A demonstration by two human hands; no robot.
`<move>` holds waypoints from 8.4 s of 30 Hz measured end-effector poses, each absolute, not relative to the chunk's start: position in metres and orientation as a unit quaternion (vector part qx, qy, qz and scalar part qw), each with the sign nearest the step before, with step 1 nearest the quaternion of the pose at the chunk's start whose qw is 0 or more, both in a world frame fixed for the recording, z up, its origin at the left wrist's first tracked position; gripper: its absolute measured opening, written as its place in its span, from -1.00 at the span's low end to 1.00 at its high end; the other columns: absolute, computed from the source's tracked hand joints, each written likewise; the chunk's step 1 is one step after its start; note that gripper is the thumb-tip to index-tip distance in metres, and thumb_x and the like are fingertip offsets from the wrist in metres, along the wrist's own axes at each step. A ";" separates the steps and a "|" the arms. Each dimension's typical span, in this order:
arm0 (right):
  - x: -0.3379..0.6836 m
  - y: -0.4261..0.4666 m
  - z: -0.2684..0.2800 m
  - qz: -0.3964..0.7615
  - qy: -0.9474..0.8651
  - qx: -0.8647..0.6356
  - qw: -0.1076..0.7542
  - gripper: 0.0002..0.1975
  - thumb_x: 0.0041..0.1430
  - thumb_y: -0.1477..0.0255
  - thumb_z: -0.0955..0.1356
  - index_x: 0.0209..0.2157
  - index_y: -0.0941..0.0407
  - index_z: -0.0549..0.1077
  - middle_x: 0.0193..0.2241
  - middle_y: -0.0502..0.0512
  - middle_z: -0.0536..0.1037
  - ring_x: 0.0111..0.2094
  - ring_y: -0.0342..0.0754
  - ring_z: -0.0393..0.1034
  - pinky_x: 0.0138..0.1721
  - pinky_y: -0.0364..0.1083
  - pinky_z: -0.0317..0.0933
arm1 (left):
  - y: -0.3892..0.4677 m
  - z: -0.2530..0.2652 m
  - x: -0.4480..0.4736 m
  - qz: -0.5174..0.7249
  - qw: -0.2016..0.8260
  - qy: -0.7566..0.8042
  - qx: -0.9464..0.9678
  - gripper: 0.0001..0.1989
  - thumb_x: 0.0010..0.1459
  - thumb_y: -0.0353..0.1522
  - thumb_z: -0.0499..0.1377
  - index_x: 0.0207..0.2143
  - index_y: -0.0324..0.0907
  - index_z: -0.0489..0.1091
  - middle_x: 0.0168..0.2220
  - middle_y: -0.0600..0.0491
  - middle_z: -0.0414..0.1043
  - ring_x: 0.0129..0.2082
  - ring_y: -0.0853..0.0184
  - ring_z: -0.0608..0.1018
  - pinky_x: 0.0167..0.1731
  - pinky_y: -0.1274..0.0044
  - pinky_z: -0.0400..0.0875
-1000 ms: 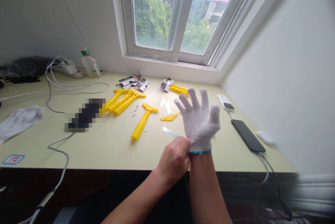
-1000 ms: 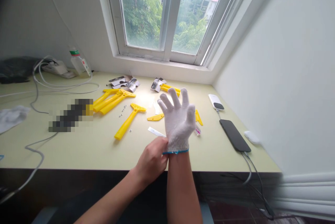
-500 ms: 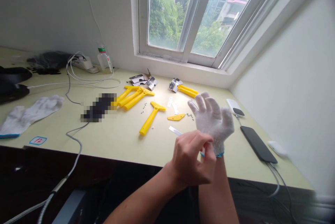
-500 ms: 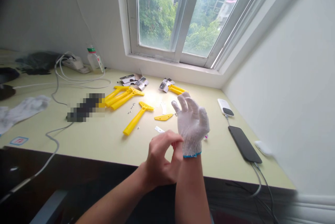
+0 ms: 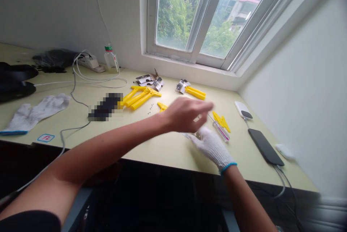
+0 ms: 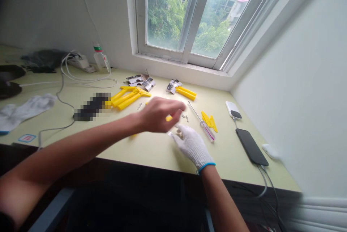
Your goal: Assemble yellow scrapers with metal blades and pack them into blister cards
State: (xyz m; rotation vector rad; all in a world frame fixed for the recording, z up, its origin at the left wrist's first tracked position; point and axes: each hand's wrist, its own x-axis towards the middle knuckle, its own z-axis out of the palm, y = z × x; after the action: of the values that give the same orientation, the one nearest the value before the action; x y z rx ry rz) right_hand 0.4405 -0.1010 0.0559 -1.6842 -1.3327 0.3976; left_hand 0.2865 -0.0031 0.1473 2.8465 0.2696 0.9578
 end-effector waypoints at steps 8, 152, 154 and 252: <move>0.436 -0.086 0.039 0.173 -0.619 -0.723 0.253 -0.68 0.32 0.29 0.32 0.04 0.12 0.40 0.03 0.17 0.43 -0.05 -0.01 0.40 -0.04 0.05 0.36 | 0.061 0.093 0.214 0.045 0.111 0.475 0.872 -0.63 0.26 -0.16 -0.07 -0.11 -0.11 0.42 -0.17 -0.04 0.53 -0.22 0.16 0.55 -0.28 0.43 0.37; 0.484 -0.017 0.075 0.287 -0.569 -0.645 0.422 -0.71 0.23 0.23 0.35 -0.12 0.07 0.58 -0.13 0.09 0.61 -0.11 0.04 0.50 -0.07 -0.02 0.37 | 0.052 0.042 0.240 0.177 0.558 0.324 0.743 -0.67 0.26 -0.15 0.11 0.03 -0.02 0.29 0.00 0.08 0.46 0.01 0.28 0.48 -0.07 0.52 0.39; 0.483 -0.018 0.077 0.286 -0.572 -0.639 0.428 -0.72 0.22 0.23 0.36 -0.15 0.08 0.58 -0.14 0.10 0.61 -0.12 0.05 0.50 -0.08 -0.01 0.38 | 0.052 0.042 0.241 0.177 0.553 0.329 0.745 -0.67 0.25 -0.15 0.11 0.03 -0.03 0.30 -0.02 0.08 0.47 -0.01 0.28 0.49 -0.08 0.51 0.39; 0.455 -0.021 0.075 0.301 -0.622 -0.635 0.344 -0.64 0.37 0.32 0.19 -0.40 0.15 0.49 -0.50 -0.02 0.49 -0.46 -0.18 0.36 -0.38 -0.19 0.19 | 0.053 0.051 0.262 0.254 0.758 0.337 0.497 -0.65 0.11 -0.13 0.26 -0.38 -0.23 0.30 -0.61 0.17 0.29 -0.72 0.40 0.44 -0.76 0.61 0.30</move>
State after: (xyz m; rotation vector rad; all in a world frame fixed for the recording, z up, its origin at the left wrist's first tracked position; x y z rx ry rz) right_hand 0.4551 -0.0210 0.0746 -1.6497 -1.6168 0.7812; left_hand 0.2617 0.0528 0.0507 1.0819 0.7333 0.5539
